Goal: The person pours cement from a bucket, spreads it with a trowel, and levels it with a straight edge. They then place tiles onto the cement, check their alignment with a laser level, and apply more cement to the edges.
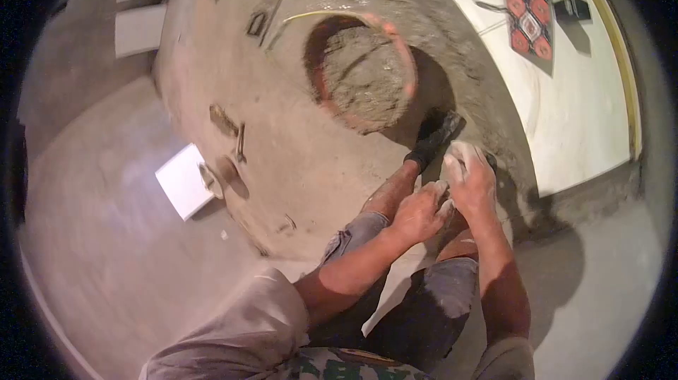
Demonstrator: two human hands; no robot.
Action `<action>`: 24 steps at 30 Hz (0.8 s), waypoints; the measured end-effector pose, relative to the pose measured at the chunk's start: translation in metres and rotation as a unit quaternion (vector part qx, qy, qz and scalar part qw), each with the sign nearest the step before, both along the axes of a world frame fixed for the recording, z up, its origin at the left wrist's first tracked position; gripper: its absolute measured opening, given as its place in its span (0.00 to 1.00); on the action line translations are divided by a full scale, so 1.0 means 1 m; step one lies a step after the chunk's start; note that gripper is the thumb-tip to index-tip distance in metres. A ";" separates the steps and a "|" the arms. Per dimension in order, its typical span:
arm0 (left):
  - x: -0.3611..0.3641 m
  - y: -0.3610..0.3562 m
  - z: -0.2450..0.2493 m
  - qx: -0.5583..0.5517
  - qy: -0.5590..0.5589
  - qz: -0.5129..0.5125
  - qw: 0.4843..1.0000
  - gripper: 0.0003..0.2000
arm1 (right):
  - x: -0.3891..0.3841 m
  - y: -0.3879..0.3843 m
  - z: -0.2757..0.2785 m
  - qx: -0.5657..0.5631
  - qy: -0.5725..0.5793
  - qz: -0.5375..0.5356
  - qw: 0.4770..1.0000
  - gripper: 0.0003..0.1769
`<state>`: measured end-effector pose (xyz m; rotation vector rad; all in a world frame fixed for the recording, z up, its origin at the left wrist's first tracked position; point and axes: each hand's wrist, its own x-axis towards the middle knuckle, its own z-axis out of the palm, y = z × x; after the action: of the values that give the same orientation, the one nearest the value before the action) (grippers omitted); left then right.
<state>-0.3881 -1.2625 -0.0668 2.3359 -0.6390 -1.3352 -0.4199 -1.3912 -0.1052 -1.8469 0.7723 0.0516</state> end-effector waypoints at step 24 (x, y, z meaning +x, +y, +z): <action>0.174 0.588 0.025 0.184 -0.134 0.088 0.970 0.11 | 0.191 0.403 0.093 0.079 0.275 0.417 0.863 0.18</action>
<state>-0.2146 -0.6741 -0.0415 2.8266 -0.2618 -1.1465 -0.2285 -0.9883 -0.0119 -1.8897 0.2570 1.2060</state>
